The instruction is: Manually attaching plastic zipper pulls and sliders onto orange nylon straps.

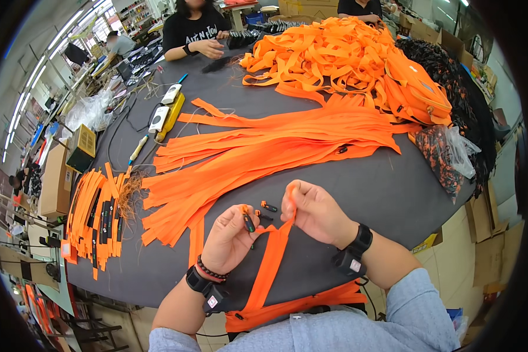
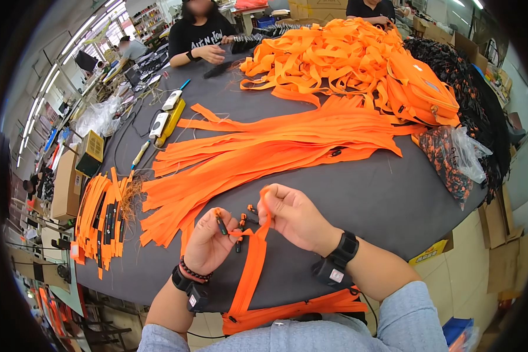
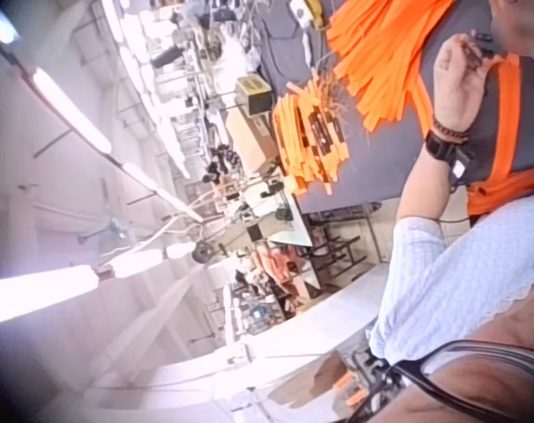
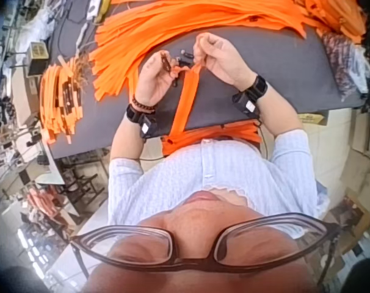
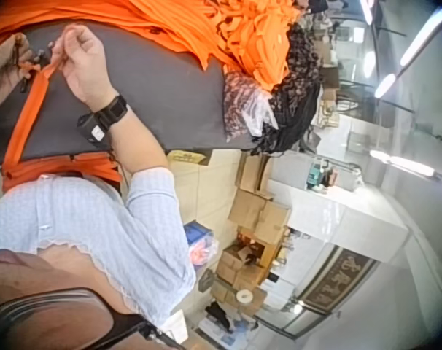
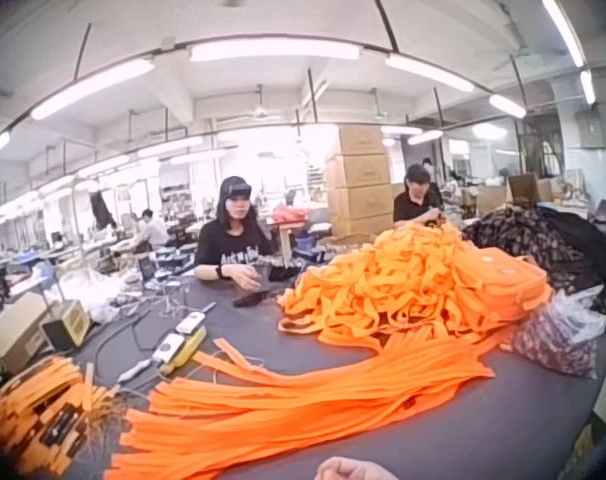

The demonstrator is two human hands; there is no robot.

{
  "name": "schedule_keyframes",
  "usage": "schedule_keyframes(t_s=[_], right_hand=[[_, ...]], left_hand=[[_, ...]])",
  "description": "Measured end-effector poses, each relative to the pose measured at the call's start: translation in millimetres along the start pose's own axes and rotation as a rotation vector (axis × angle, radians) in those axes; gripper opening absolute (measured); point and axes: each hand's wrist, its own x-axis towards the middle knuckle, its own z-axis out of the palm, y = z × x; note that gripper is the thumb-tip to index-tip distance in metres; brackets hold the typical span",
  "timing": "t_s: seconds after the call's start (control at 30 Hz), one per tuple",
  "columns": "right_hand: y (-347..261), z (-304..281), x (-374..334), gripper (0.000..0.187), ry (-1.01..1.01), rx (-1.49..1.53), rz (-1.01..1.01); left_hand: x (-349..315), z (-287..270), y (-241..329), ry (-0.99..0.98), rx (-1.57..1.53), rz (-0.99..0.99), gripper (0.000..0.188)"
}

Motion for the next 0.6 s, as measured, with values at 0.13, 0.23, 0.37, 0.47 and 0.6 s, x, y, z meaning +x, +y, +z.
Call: schedule_keyframes(t_s=[0.13, 0.23, 0.37, 0.47, 0.6], right_hand=[[3.4, 13.8, -8.9, 0.012, 0.021, -0.539, -0.060], [11.7, 20.0, -11.0, 0.013, 0.032, -0.617, -0.160], [12.3, 19.1, -11.8, 0.012, 0.021, -0.644, -0.151], [12.2, 16.6, -12.8, 0.011, 0.019, -0.685, -0.155], [16.0, 17.1, -12.3, 0.011, 0.044, -0.745, -0.226]], left_hand=[[-1.5, 4.4, -6.7, 0.109, 0.266, 0.046, 0.017], [-3.8, 4.1, -9.4, 0.126, 0.364, 0.085, 0.017], [-3.0, 5.0, -10.8, 0.088, 0.372, 0.127, 0.016], [-3.3, 7.4, -9.0, 0.064, 0.400, 0.141, 0.016], [-3.7, 7.5, -8.1, 0.034, 0.483, 0.186, 0.015]])
